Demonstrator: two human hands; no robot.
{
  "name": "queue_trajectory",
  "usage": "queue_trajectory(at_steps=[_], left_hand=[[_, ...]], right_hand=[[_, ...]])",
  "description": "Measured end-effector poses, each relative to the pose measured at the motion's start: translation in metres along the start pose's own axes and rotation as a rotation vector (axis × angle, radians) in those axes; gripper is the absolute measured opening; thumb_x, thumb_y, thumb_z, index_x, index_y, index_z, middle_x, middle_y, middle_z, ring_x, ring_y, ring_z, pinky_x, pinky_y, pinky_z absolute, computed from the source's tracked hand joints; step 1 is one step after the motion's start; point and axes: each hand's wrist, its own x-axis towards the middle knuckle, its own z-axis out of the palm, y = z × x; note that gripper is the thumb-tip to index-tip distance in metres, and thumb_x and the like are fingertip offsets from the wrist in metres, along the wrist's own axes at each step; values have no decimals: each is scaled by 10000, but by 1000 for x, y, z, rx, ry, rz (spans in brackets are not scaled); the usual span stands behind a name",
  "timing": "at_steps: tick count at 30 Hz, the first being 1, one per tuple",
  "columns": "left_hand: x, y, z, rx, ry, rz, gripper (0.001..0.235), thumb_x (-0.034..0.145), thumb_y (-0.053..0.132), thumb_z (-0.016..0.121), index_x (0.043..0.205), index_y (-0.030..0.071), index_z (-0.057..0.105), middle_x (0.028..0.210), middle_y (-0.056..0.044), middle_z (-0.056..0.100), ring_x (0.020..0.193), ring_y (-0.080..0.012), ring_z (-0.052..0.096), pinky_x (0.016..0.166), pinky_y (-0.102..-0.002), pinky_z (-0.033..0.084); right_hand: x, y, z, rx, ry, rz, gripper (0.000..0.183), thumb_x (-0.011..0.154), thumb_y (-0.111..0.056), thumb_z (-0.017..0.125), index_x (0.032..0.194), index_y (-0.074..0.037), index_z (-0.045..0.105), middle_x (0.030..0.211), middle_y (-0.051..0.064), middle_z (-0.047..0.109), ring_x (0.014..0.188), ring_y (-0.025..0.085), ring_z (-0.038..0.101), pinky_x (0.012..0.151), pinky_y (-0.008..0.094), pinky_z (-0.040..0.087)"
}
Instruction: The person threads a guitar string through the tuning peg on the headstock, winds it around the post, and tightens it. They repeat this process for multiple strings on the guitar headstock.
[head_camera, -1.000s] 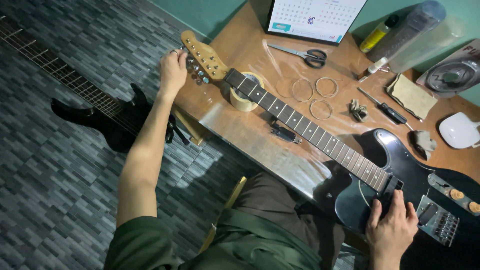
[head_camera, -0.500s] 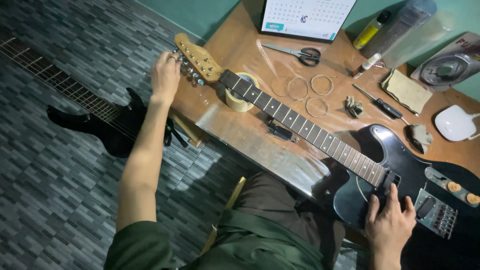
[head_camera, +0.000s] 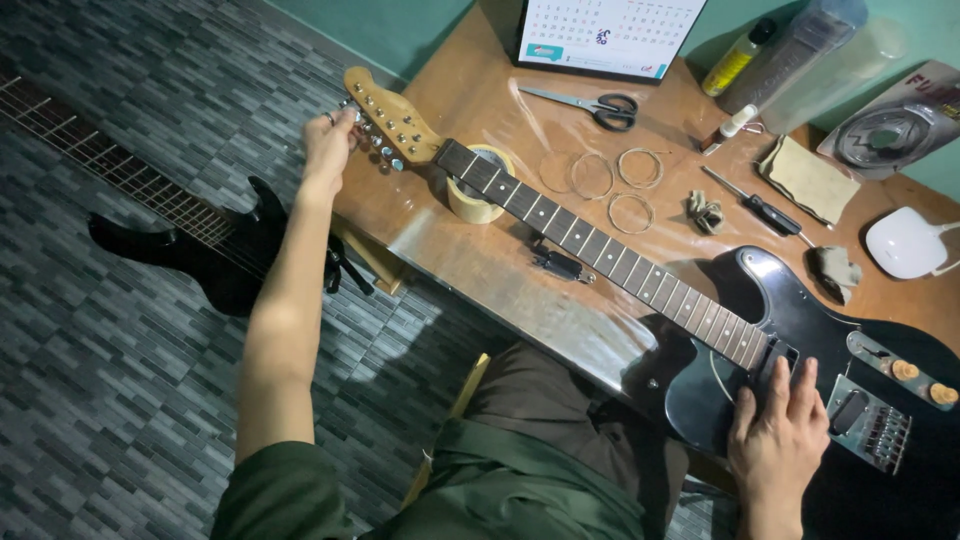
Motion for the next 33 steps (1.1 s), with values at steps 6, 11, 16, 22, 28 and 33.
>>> queue_trajectory(at_steps=[6, 11, 16, 22, 28, 33], left_hand=[[6, -17, -10, 500, 159, 529, 158, 983, 158, 709, 1060, 27, 755, 952, -86, 791, 852, -176, 752, 787, -305, 607], [8, -30, -18, 919, 97, 834, 308, 987, 43, 696, 1274, -57, 646, 1262, -212, 606, 1026, -301, 650, 892, -384, 577], [30, -41, -29, 1342, 238, 1323, 168, 1029, 69, 697, 1160, -35, 692, 1022, -113, 643, 890, -231, 648, 754, -316, 574], [35, -37, -32, 1008, -52, 908, 343, 1154, 196, 293, 1109, 14, 580, 999, -138, 627, 854, -270, 575, 790, -396, 469], [32, -33, -29, 1298, 329, 1709, 48, 1034, 25, 694, 1016, 8, 653, 950, -104, 690, 801, -180, 681, 667, -242, 587], [44, -48, -28, 1217, 342, 1572, 110, 1090, 98, 611, 1064, -2, 648, 934, -81, 619, 760, -184, 608, 599, -269, 542]], right_hand=[[-5, 13, 16, 21, -69, 53, 656, 1126, -481, 347, 1603, -67, 524, 1438, 212, 657, 1398, 460, 464, 1115, 540, 389], [1, 1, 2, -4, -41, 19, 649, 1089, -444, 364, 1621, -91, 483, 1648, 182, 492, 1346, 473, 490, 1002, 581, 444], [-6, 14, 18, 26, -48, 24, 656, 1136, -468, 352, 1601, -38, 521, 1428, 211, 682, 1412, 458, 472, 1112, 546, 387], [-4, 5, 10, -3, 101, -44, 585, 1092, -364, 501, 1547, 1, 544, 1527, 251, 561, 1266, 472, 571, 962, 595, 493], [-3, 3, 5, 28, 8, 9, 591, 1085, -377, 461, 1547, -14, 530, 1532, 267, 550, 1311, 477, 525, 995, 607, 454], [-6, 8, 13, 18, 99, -47, 580, 1105, -369, 481, 1533, 12, 573, 1508, 271, 583, 1294, 474, 561, 988, 593, 475]])
